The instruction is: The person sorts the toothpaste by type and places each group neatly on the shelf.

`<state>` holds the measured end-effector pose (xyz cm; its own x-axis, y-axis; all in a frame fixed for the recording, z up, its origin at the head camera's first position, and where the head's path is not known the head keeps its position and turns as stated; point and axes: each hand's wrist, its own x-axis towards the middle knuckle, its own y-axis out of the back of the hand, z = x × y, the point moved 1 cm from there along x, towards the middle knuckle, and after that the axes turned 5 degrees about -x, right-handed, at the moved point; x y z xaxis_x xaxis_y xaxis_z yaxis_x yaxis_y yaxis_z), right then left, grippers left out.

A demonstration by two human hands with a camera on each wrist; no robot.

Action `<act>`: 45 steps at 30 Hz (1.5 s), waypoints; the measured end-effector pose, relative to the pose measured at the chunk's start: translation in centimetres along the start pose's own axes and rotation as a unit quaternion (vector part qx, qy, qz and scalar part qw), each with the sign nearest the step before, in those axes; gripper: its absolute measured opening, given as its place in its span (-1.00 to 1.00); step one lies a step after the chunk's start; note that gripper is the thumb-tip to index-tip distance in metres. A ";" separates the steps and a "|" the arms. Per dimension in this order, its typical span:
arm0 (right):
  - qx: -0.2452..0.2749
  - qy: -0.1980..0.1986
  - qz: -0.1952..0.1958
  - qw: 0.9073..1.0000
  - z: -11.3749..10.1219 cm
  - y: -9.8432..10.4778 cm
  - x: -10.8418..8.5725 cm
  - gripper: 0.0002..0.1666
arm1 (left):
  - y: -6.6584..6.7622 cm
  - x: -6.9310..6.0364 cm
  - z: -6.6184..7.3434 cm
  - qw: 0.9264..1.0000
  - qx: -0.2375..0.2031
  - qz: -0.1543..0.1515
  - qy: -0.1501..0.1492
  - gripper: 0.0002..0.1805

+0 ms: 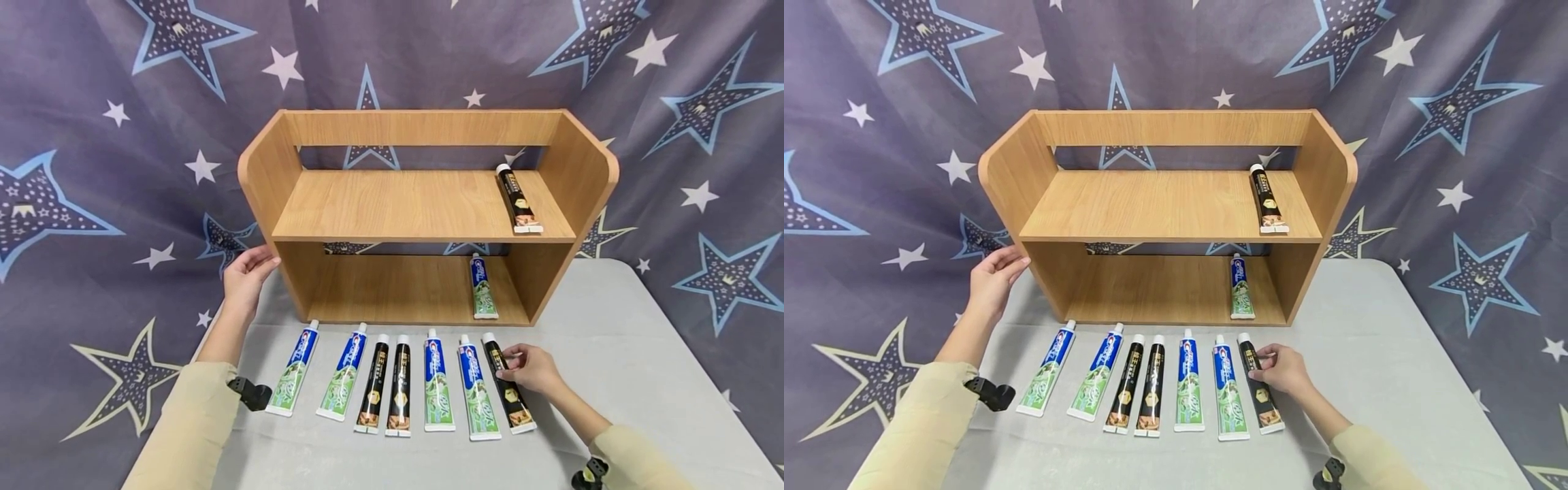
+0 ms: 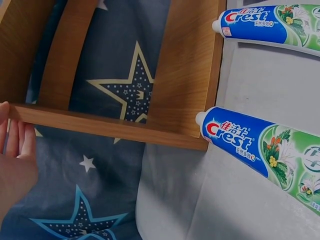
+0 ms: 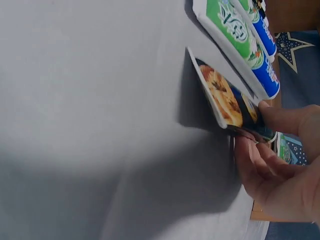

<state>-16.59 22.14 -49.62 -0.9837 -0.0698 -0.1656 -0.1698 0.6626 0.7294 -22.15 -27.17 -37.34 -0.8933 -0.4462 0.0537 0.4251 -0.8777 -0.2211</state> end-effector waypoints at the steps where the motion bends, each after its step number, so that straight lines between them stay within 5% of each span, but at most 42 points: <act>1: -0.002 -0.005 0.002 1.000 -0.1 -0.1 -0.1 -0.47 | 0.1 0.0 0.0 1.000 0.000 0.000 0.002 -0.74; 10: 0.019 -0.060 0.009 0.998 -0.4 -0.6 -0.6 -0.51 | 0.3 -0.2 -0.3 1.000 -0.004 0.008 0.010 -0.74; 18: 0.118 -0.112 -0.021 0.986 -0.6 -0.2 -0.8 -0.43 | 0.2 -0.1 -0.4 1.000 0.013 0.001 0.003 -0.77; 22: 0.194 -0.119 -0.068 0.971 -0.8 0.4 -0.8 -0.43 | 0.2 -0.1 -0.4 1.000 0.006 0.004 0.002 -0.75; 29: 0.328 -0.129 -0.155 0.923 -1.3 1.2 -0.6 -0.61 | 0.0 -0.1 -0.2 1.000 -0.011 0.001 0.003 -0.75; 32: 0.352 -0.127 -0.177 0.910 -1.8 1.4 -0.4 -0.68 | 0.0 -0.1 -0.1 1.000 -0.010 0.002 0.005 -0.75; 45: 0.366 -0.082 -0.241 0.895 -4.5 2.7 0.1 -0.93 | -0.2 0.1 0.1 1.000 -0.028 -0.002 0.009 -0.73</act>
<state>-17.41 20.55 -44.65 -0.7748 -0.4084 -0.4825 -0.4291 0.9003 -0.0730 -22.28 -27.08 -37.20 -0.8974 -0.4396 0.0375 0.4137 -0.8679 -0.2749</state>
